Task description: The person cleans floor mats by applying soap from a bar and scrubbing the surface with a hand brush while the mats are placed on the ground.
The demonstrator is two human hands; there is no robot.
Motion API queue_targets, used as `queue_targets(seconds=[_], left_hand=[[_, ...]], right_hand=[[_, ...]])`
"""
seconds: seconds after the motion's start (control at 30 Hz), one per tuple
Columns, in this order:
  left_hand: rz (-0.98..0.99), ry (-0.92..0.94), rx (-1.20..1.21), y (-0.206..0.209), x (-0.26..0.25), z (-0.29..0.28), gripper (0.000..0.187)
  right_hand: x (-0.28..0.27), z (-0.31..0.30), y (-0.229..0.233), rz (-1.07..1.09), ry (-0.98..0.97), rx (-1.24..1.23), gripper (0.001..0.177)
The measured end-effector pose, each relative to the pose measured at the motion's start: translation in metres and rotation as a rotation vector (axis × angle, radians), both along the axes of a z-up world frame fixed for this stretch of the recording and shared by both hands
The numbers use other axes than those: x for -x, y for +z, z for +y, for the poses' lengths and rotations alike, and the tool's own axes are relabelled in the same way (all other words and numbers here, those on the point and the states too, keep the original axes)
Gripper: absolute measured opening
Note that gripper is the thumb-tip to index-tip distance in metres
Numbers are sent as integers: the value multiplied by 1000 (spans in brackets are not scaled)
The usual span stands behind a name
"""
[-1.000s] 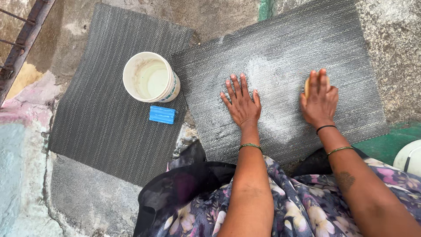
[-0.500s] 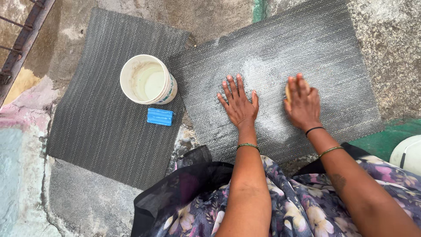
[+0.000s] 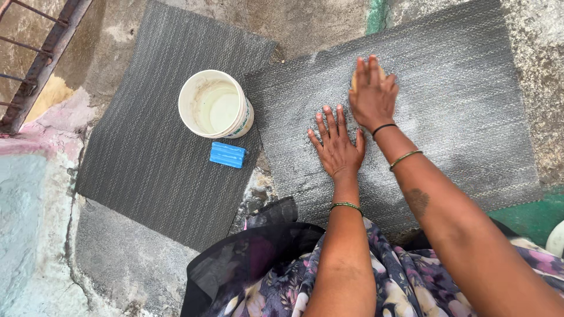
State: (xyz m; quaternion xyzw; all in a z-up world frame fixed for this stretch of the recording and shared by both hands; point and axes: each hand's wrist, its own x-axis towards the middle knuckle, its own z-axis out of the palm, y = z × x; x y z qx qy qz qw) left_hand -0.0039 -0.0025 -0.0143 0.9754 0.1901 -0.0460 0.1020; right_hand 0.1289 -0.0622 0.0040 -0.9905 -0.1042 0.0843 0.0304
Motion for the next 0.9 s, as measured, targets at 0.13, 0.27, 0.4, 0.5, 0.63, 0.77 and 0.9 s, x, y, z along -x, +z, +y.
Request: queue_targets(seconds=[0.13, 0.27, 0.4, 0.5, 0.63, 0.77, 0.9], left_hand=[[192, -108, -274, -8, 3, 1, 82], [-84, 166, 306, 4, 11, -6, 86], [-188, 63, 170, 1, 7, -1, 85], [21, 17, 24, -6, 5, -1, 84], [141, -40, 28, -1, 2, 2, 86], [87, -31, -74, 5, 0, 3, 82], [-22, 42, 89, 12, -3, 3, 88]], right_hand=[[17, 90, 16, 80, 361, 38, 67], [41, 129, 16, -148, 640, 52, 51], [37, 112, 32, -140, 728, -12, 67], [31, 94, 44, 22, 690, -35, 93], [23, 98, 35, -139, 747, 136, 88], [-24, 67, 13, 67, 445, 171, 73], [-68, -31, -7, -21, 206, 173, 81]])
